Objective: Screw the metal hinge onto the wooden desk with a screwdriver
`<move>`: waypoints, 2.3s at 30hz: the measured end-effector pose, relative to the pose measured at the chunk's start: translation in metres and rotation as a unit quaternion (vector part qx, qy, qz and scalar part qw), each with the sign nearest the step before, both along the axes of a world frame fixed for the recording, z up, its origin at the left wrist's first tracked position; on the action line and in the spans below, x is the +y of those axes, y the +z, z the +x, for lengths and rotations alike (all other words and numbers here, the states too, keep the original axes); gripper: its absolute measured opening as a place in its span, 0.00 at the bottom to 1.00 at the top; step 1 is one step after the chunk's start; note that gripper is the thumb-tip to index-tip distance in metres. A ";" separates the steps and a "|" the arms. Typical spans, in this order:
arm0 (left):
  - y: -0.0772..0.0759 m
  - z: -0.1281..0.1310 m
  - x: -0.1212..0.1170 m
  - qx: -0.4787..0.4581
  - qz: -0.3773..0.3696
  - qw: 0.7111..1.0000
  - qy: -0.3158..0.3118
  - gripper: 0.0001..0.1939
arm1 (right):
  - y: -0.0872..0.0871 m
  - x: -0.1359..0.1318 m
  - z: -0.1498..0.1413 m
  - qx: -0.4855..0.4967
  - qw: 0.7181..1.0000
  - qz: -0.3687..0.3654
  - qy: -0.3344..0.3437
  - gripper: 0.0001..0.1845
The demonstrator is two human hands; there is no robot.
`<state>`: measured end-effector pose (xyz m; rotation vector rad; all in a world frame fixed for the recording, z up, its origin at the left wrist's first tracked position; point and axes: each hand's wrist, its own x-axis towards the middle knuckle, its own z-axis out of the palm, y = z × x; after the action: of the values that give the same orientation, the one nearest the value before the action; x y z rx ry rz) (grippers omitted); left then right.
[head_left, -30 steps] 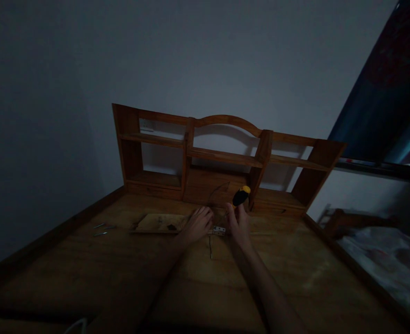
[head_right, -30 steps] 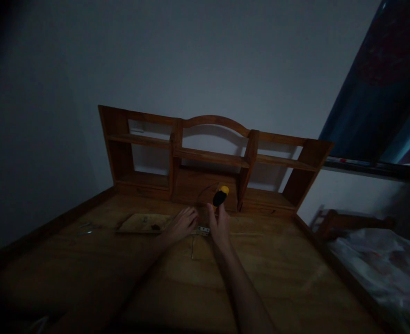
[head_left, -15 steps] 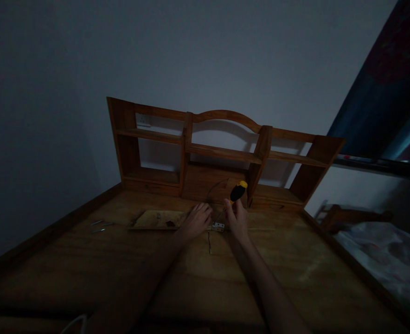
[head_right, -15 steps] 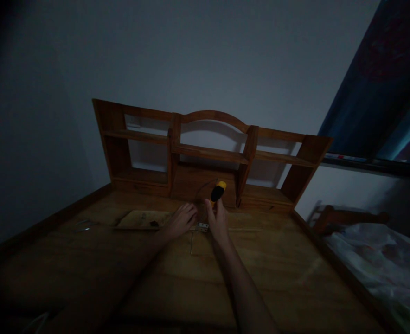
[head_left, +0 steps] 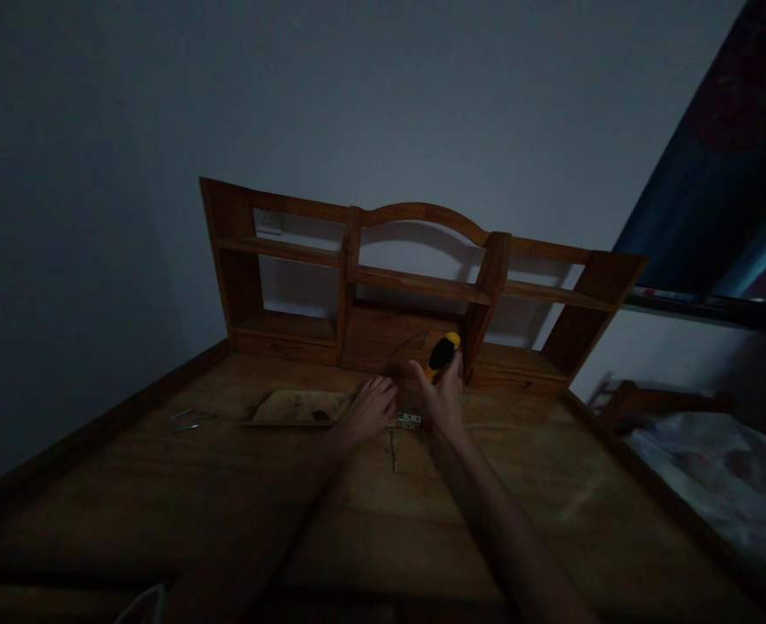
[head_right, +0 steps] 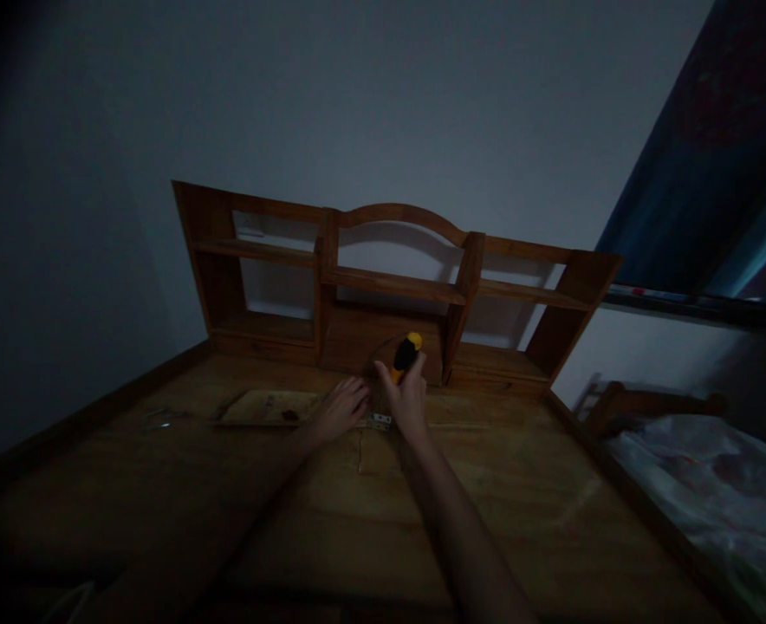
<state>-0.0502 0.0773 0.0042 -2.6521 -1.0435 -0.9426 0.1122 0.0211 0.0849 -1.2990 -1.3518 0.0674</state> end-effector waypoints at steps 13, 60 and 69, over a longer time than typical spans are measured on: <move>0.005 0.000 -0.007 -0.009 -0.015 1.000 -0.004 0.05 | 0.096 0.014 0.005 -0.248 0.960 -0.062 0.116 0.29; 0.011 0.005 -0.009 0.040 -0.034 0.997 -0.051 0.09 | 0.106 0.007 0.003 -0.377 0.919 -0.013 0.119 0.12; 0.007 0.004 -0.007 0.037 -0.033 0.997 -0.059 0.11 | 0.109 0.000 0.000 -0.380 0.914 -0.007 0.140 0.16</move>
<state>-0.0467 0.0699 0.0109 -2.8066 -0.9286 -0.8364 0.1118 0.0215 0.1935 -1.1730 -2.2001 -0.2617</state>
